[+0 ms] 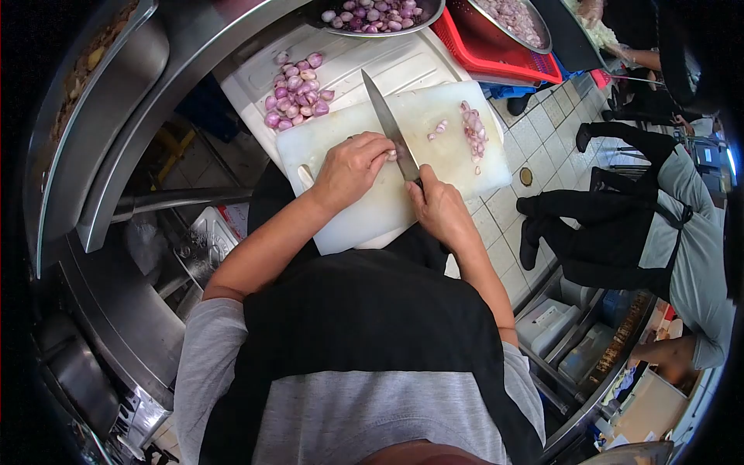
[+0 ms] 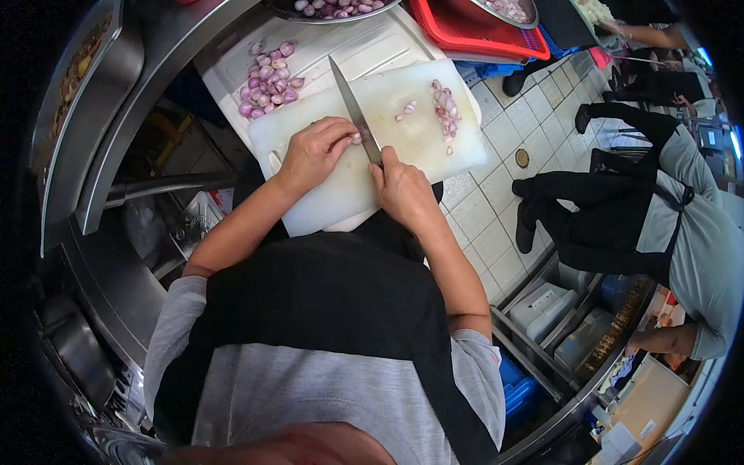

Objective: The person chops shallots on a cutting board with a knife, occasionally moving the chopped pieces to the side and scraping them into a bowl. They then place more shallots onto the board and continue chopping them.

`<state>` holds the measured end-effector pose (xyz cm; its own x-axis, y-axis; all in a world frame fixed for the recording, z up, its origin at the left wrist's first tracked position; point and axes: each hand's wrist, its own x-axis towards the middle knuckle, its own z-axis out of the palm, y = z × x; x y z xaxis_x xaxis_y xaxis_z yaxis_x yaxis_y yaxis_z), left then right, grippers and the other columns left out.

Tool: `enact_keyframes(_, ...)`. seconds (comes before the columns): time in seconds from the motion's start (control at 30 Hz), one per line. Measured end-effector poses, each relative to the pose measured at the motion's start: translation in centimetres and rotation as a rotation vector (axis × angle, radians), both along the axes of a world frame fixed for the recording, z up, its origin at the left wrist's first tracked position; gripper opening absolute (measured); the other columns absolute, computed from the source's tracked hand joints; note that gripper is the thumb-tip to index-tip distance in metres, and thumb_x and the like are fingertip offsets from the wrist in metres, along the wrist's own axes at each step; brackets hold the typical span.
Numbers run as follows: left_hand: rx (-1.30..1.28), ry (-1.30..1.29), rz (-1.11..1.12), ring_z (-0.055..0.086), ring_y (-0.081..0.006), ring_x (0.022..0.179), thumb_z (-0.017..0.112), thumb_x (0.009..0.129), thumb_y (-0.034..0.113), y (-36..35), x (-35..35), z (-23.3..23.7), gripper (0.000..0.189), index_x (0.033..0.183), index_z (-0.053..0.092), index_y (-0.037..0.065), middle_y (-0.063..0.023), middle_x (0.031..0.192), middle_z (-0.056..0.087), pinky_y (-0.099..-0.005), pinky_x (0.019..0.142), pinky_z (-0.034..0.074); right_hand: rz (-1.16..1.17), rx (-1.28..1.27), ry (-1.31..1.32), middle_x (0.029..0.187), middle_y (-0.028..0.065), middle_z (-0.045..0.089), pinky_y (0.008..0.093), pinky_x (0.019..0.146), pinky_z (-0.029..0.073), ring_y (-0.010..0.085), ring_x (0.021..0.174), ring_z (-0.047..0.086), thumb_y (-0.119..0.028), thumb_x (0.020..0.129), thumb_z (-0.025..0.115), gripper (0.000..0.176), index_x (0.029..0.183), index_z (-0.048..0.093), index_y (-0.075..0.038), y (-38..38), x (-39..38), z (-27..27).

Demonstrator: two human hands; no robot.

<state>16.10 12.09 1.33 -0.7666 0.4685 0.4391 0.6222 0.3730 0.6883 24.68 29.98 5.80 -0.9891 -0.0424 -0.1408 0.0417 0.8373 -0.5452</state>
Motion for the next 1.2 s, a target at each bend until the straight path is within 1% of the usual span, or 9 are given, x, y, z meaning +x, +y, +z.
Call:
enact_keyframes(0.23,0.013,0.008,-0.007,0.069,-0.0269,0.090,0.070,0.081,0.000,0.0,-0.1,0.1,0.017,0.098,0.068,0.003,-0.0099,0.101,0.070,-0.0346,0.078,0.056,0.011,0.075,-0.093,0.065,0.0286,0.060,0.0562,0.058,0.046,0.0499,0.065,0.060,-0.021,0.098,0.057,0.025,0.094,0.043,0.000,0.3,2.3,4.0)
enact_keyframes(0.43,0.020,0.002,0.009,0.068,-0.0277,0.089,0.069,0.081,0.002,0.1,-0.1,-0.1,0.015,0.097,0.068,0.004,-0.0086,0.099,0.069,-0.0367,0.078,0.056,0.031,0.039,-0.006,0.065,0.0282,0.061,0.0564,0.059,0.048,0.0493,0.064,0.062,-0.019,0.097,0.056,0.023,0.096,0.043,0.001,-0.2,0.5,0.4)
enact_keyframes(0.57,0.013,-0.010,0.008,0.068,-0.0277,0.089,0.068,0.082,0.003,0.0,0.0,0.1,0.015,0.097,0.068,0.005,-0.0083,0.099,0.069,-0.0369,0.078,0.056,0.031,0.012,0.011,0.065,0.0281,0.061,0.0566,0.060,0.048,0.0493,0.064,0.062,-0.019,0.097,0.056,0.023,0.096,0.043,0.000,-0.3,-0.3,0.8)
enact_keyframes(0.63,0.020,-0.012,0.016,0.068,-0.0276,0.089,0.068,0.082,0.003,0.0,0.1,0.0,0.014,0.097,0.067,0.005,-0.0080,0.098,0.069,-0.0370,0.078,0.056,0.049,0.099,-0.017,0.066,0.0280,0.061,0.0553,0.058,0.047,0.0486,0.064,0.061,-0.020,0.097,0.058,0.025,0.093,0.043,0.001,-0.1,0.4,2.2)
enact_keyframes(0.73,0.013,0.002,0.011,0.069,-0.0267,0.089,0.070,0.082,0.001,0.0,0.0,-0.4,0.017,0.098,0.067,0.004,-0.0092,0.100,0.070,-0.0348,0.077,0.056,0.029,0.095,-0.062,0.066,0.0278,0.061,0.0550,0.058,0.047,0.0488,0.065,0.061,-0.020,0.097,0.058,0.026,0.094,0.043,0.000,0.1,1.8,3.9)
enact_keyframes(0.83,0.016,-0.009,0.001,0.069,-0.0264,0.089,0.070,0.081,0.001,0.0,-0.1,-0.2,0.016,0.097,0.067,0.004,-0.0090,0.100,0.070,-0.0346,0.077,0.056,0.017,0.076,-0.099,0.067,0.0284,0.061,0.0557,0.059,0.047,0.0495,0.066,0.061,-0.020,0.097,0.058,0.026,0.095,0.042,0.000,0.1,2.1,3.9)
enact_keyframes(0.97,0.012,0.003,0.009,0.069,-0.0264,0.088,0.070,0.082,0.001,0.0,0.0,-0.3,0.016,0.097,0.067,0.004,-0.0089,0.100,0.070,-0.0343,0.077,0.056,0.019,0.060,-0.068,0.067,0.0276,0.063,0.0564,0.061,0.049,0.0487,0.066,0.062,-0.019,0.098,0.055,0.024,0.096,0.041,0.000,-0.7,0.6,1.1)
enact_keyframes(1.03,0.025,-0.008,0.004,0.068,-0.0277,0.088,0.069,0.082,0.003,0.0,0.0,0.0,0.015,0.097,0.068,0.004,-0.0085,0.098,0.069,-0.0373,0.077,0.056,0.023,0.067,-0.024,0.067,0.0278,0.063,0.0565,0.062,0.049,0.0488,0.067,0.063,-0.020,0.098,0.054,0.024,0.096,0.042,0.000,-0.7,-0.4,0.0)
enact_keyframes(1.2,0.024,-0.012,0.014,0.068,-0.0279,0.088,0.069,0.082,0.003,0.0,0.2,0.0,0.015,0.097,0.068,0.005,-0.0087,0.098,0.068,-0.0376,0.077,0.056,0.072,0.100,-0.022,0.066,0.0277,0.062,0.0561,0.060,0.049,0.0486,0.065,0.062,-0.020,0.098,0.054,0.024,0.096,0.042,0.000,-0.2,0.0,2.7)
